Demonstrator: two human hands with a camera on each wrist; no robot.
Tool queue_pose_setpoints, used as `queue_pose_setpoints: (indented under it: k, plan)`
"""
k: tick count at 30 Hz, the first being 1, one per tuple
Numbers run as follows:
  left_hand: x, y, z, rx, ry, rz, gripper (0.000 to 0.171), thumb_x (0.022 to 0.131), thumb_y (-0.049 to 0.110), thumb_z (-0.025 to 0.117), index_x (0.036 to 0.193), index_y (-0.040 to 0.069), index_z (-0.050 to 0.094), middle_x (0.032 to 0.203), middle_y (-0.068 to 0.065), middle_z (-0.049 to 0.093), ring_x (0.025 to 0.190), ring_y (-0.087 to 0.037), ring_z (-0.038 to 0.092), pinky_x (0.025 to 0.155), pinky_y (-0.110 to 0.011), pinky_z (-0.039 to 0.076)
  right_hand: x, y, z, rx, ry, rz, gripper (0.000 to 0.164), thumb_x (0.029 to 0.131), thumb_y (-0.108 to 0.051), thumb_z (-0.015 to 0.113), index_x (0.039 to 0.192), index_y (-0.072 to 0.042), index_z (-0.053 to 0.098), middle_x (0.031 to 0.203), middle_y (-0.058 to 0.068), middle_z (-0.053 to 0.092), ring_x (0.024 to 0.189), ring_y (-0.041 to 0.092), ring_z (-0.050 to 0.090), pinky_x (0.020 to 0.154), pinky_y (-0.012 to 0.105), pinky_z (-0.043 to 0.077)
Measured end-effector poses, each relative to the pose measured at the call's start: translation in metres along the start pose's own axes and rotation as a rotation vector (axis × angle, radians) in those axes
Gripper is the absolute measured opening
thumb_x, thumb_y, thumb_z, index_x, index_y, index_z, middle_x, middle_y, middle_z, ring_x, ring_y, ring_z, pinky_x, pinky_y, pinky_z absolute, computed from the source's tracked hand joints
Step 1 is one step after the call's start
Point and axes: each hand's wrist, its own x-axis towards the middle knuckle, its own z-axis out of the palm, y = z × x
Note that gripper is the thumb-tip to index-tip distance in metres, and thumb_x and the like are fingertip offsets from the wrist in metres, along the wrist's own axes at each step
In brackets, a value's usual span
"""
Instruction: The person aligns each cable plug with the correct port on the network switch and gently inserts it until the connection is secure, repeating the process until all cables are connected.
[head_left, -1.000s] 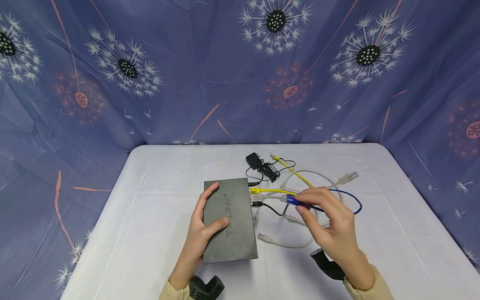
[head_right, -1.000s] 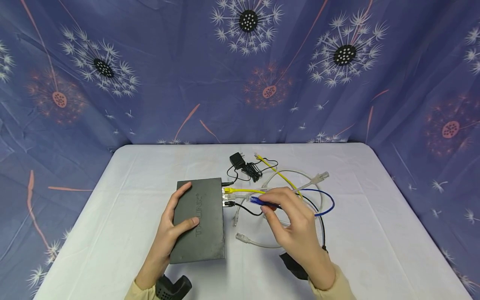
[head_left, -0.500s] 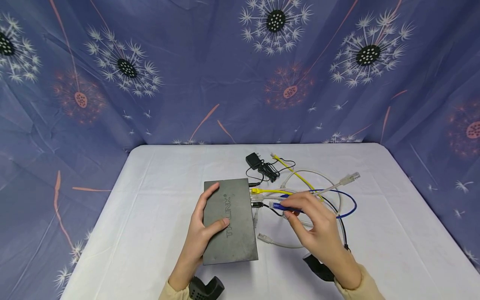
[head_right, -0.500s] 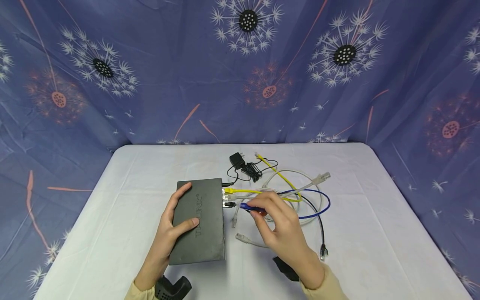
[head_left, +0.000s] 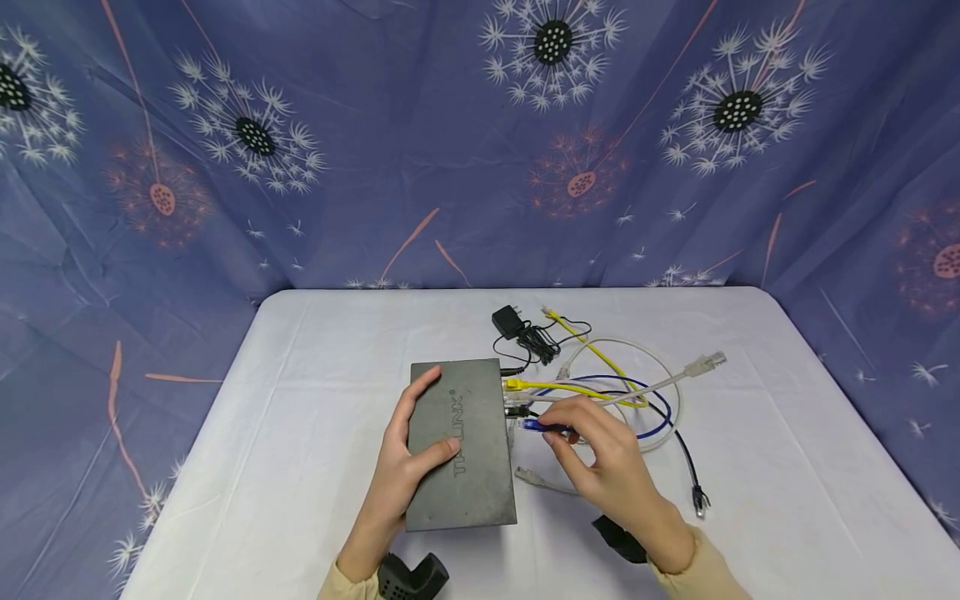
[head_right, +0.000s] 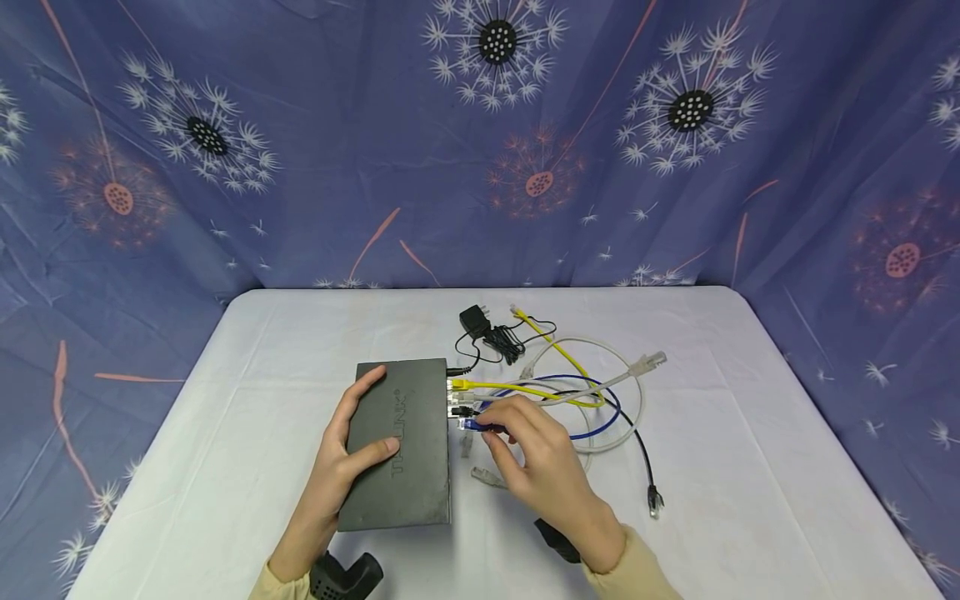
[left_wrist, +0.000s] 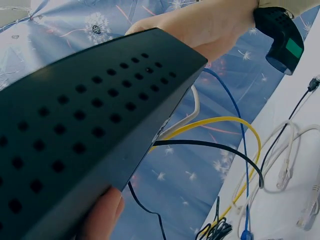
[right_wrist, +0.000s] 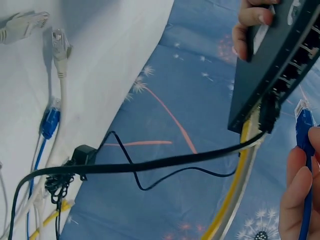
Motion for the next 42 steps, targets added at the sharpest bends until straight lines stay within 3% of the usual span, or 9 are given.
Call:
queue_pose_setpoints:
  k: [22, 42]
  plan:
    - [0.0006, 0.0002, -0.0005, -0.007, -0.030, 0.001, 0.076, 0.078, 0.003, 0.069, 0.143, 0.032, 0.042, 0.145, 0.000, 0.037, 0.123, -0.028, 0.037, 0.097, -0.048, 0.027, -0.0041, 0.0050, 0.0073, -0.018, -0.046, -0.010, 0.019, 0.098, -0.019, 0.055, 0.096, -0.004, 0.068, 0.093, 0.004, 0.061, 0.071, 0.012, 0.053, 0.061, 0.016, 0.042]
    - [-0.0001, -0.0006, -0.0023, -0.017, -0.053, 0.007, 0.077, 0.077, 0.002, 0.068, 0.144, 0.030, 0.042, 0.147, 0.000, 0.035, 0.125, -0.028, 0.035, 0.098, -0.049, 0.024, -0.0041, 0.0041, 0.0062, 0.014, -0.075, -0.021, 0.019, 0.098, -0.017, 0.054, 0.094, -0.002, 0.065, 0.093, 0.004, 0.061, 0.078, 0.013, 0.058, 0.066, 0.016, 0.047]
